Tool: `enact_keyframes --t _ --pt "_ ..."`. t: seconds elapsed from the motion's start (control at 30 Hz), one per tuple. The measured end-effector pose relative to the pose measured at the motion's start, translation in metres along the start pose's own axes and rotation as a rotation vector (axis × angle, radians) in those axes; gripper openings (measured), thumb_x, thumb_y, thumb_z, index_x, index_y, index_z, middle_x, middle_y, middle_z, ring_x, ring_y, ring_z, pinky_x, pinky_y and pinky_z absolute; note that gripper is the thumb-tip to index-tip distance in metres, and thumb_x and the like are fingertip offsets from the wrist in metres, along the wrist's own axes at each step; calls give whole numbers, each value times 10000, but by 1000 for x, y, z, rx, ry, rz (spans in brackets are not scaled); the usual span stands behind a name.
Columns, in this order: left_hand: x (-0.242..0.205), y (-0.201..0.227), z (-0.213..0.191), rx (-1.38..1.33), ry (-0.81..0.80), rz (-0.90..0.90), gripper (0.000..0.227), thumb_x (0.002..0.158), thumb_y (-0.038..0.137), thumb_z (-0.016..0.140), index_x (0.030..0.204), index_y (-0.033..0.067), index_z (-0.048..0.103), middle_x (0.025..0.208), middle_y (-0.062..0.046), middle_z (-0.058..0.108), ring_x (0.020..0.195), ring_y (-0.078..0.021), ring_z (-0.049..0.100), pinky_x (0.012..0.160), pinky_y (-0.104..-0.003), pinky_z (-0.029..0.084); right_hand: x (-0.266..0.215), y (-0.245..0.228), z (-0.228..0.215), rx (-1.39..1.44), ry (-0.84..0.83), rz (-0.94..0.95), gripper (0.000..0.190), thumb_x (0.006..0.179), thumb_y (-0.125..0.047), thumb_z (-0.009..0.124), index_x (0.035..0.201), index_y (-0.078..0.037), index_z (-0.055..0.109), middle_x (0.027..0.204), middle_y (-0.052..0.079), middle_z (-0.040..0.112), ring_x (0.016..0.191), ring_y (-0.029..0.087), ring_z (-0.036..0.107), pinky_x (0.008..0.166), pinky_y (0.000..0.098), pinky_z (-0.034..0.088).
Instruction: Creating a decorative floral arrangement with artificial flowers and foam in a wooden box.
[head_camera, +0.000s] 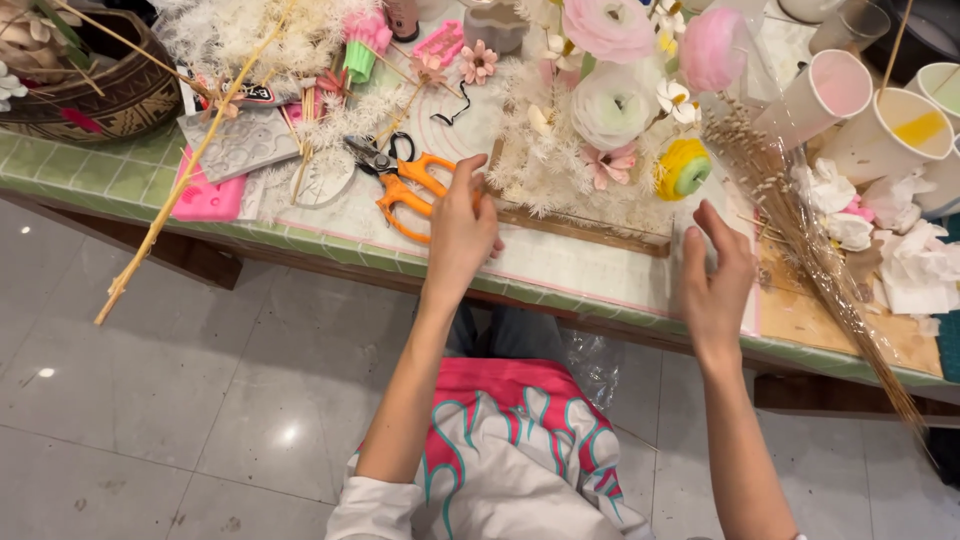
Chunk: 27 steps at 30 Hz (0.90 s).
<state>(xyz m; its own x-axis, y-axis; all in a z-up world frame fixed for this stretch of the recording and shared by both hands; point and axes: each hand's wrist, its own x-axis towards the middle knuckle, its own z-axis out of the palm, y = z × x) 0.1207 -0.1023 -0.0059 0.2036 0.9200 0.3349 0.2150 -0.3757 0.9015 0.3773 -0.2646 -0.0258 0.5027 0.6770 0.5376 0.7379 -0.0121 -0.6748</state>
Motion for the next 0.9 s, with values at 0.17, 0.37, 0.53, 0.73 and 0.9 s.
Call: enact_keyframes --t 0.17,0.37,0.53,0.73,0.9 --pt "-2 6 4 -261 -163 -255 553 921 -64 448 1456 54 379 1091 -215 724 474 -183 669 406 -315 556 10 10 14 31 -152 123 375 1097 -203 551 1405 -7 636 1291 190 698 1180 238 661 1009 366 508" --pt "-3 -2 2 -329 -178 -273 597 898 -83 439 1464 80 342 1308 -272 642 462 -178 663 389 -310 550 24 25 24 360 -120 309 453 1094 -229 471 1483 3 493 1418 145 608 1312 187 564 1084 313 433" --pt "-6 -1 3 -346 -190 -281 614 879 -91 437 1459 89 341 1405 -314 580 458 -174 660 380 -308 544 27 6 27 374 -195 418 531 1120 -304 425 1551 3 471 1469 170 605 1376 244 529 1169 355 395" --pt "-7 -26 6 -494 -238 -256 606 915 -88 406 1486 87 303 1500 -358 457 485 -184 675 397 -296 536 59 35 34 690 -18 371 872 1035 -624 393 1614 -2 200 1613 193 368 1540 336 342 1259 459 271" --pt "-10 -30 9 -578 -243 -257 580 940 -56 354 1494 98 273 1523 -346 435 489 -186 683 391 -289 538 80 32 55 769 -121 456 1181 888 -863 164 1613 65 253 1617 174 361 1526 300 249 1210 489 122"
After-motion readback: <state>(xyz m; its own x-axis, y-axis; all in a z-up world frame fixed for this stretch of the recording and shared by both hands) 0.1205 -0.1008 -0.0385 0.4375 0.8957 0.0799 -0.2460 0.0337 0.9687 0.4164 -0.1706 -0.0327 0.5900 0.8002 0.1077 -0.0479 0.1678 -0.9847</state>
